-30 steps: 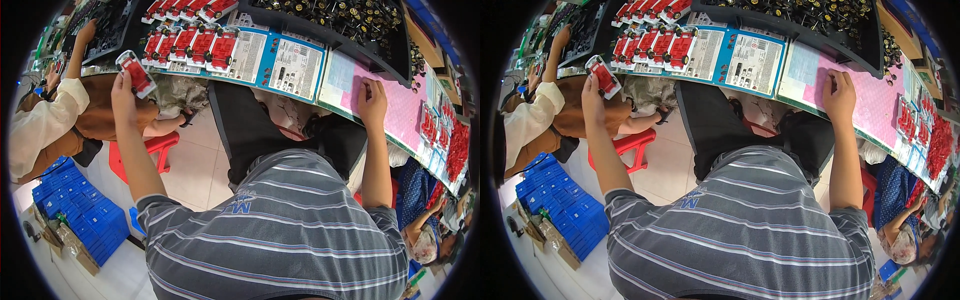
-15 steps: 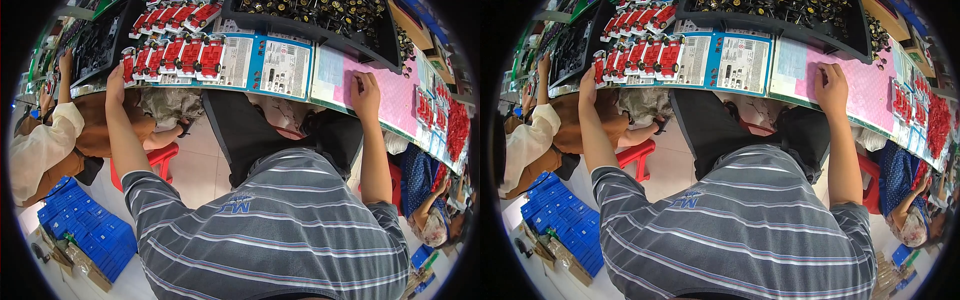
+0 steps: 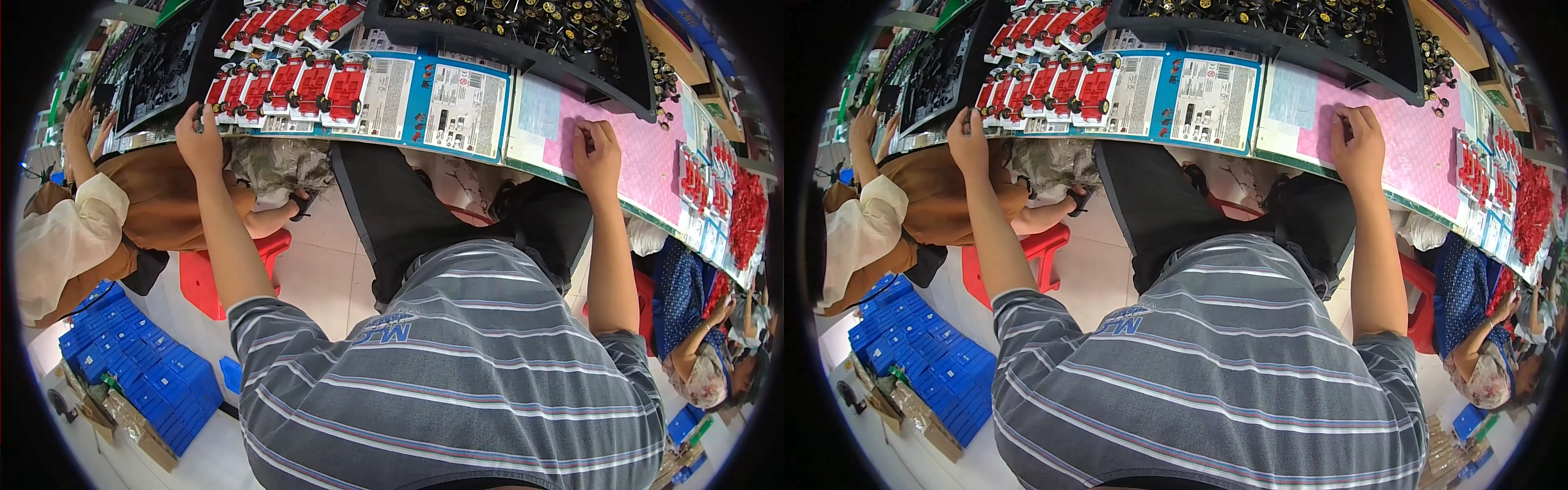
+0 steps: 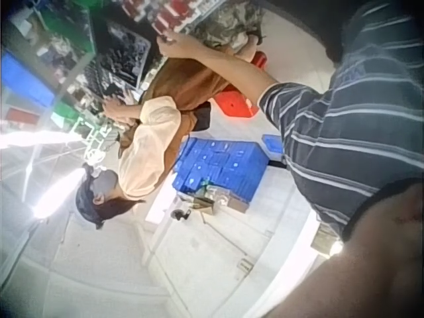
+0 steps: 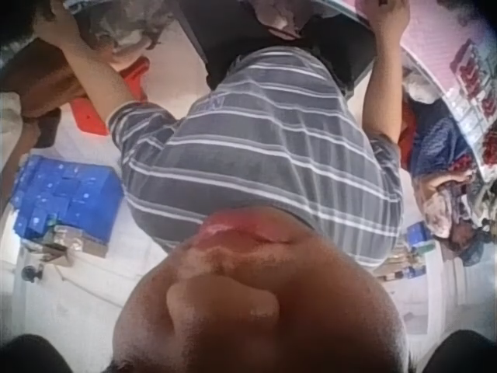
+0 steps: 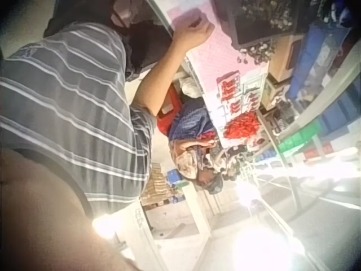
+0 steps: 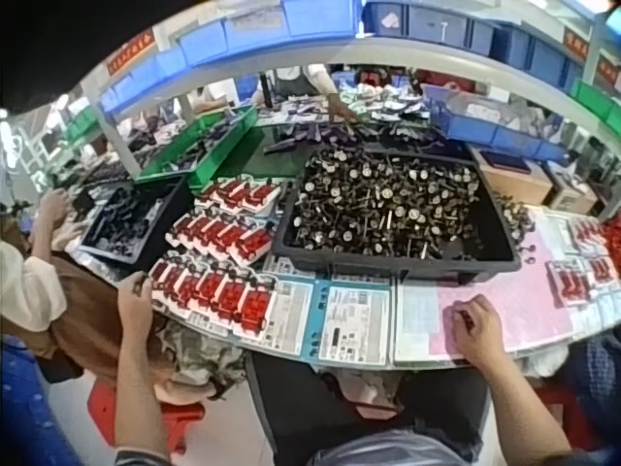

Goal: The person assembles toy cars by inserting wheel axles into car bodies, attaching chassis plates onto them by hand, and lining up the assembled cars on the table.

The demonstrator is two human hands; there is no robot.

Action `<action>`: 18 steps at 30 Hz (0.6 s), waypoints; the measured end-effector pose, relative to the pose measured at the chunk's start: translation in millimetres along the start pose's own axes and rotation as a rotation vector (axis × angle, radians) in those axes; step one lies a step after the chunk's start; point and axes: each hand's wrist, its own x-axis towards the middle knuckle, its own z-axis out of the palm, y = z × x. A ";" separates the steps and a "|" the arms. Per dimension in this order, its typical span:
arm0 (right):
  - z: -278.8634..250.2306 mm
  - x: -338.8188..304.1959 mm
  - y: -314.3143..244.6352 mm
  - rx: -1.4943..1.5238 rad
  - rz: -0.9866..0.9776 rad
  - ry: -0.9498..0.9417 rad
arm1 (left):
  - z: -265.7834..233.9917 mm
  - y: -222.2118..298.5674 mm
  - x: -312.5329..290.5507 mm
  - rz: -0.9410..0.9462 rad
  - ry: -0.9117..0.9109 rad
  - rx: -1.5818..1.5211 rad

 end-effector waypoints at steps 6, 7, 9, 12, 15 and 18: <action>0.2 2.5 -0.2 -0.028 0.020 -0.020 | -9.8 12.1 -24.3 0.263 -0.123 0.003; 0.7 1.8 0.3 -0.022 0.014 -0.022 | -7.4 10.6 -25.9 0.187 -0.135 -0.015; 0.3 1.0 2.3 -0.026 0.012 -0.018 | -3.9 17.3 -27.7 0.103 -0.157 0.002; 1.5 0.0 0.4 -0.027 0.001 -0.004 | -0.2 14.6 -27.3 0.033 -0.167 0.001; 1.0 1.1 -0.9 -0.024 0.002 -0.009 | 2.3 15.5 -26.2 0.008 -0.156 -0.038; 1.0 0.8 0.0 -0.047 -0.023 -0.002 | 4.0 20.6 -24.4 -0.058 -0.155 -0.061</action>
